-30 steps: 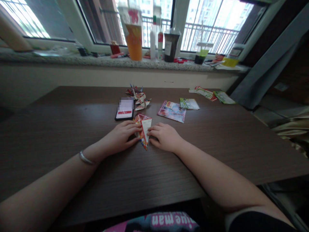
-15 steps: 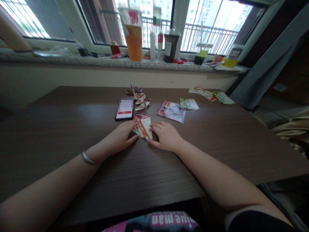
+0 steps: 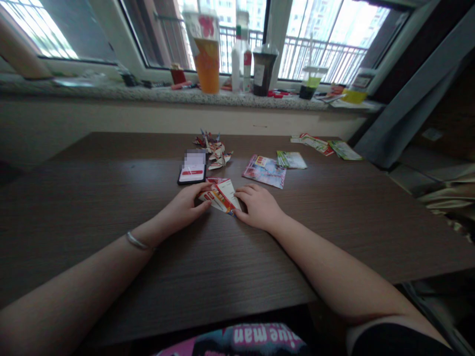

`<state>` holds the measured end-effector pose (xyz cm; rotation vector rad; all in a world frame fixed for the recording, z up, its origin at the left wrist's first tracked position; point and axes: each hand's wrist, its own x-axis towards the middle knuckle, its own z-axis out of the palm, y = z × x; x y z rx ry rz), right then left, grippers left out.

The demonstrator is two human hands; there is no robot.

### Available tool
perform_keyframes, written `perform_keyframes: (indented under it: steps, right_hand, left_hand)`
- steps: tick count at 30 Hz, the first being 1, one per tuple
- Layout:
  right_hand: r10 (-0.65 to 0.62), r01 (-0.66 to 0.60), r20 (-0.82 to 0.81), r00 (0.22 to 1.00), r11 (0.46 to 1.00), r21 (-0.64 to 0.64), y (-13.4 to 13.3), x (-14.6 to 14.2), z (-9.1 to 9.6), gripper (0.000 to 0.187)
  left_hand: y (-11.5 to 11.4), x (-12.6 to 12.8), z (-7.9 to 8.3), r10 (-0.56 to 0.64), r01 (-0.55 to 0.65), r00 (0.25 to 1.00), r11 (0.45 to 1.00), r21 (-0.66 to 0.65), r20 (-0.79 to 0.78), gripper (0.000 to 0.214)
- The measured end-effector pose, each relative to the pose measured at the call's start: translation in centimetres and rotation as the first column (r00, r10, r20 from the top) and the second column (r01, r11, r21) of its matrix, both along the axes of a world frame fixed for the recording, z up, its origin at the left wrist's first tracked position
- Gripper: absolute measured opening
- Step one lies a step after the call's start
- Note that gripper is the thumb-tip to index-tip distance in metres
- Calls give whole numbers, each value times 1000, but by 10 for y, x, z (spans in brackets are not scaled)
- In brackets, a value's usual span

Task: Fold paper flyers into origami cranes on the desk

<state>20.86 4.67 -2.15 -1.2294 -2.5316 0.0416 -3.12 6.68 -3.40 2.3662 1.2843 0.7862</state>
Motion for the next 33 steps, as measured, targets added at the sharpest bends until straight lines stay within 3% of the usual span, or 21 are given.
perform_keyframes:
  steps: [5,12,17,24,30,33]
  right_hand:
    - [-26,26,3,1000,1000,12,0,1,-1,40]
    - [-41,42,-34,999,999,26,4,4,-6,37]
    - [-13,10,-101,995,999,-35,12,10,-11,34]
    - [49,-60,-153,987,996,-65,19,18,-15,28]
    - [21,-28,-138,990,998,-49,16,16,-13,29]
    - [11,-19,-138,990,998,-51,14,14,-10,33]
  left_hand:
    - [-2,4,6,23,-3,987,992,-123,157,41]
    - [0,3,8,148,-104,972,967,-232,180,25]
    - [4,1,5,201,-96,940,931,-352,277,28]
    - [3,0,7,238,-92,911,914,-394,338,36]
    - [4,-2,10,115,-43,976,933,-358,184,42]
    - [3,-2,10,1,8,999,972,-233,39,36]
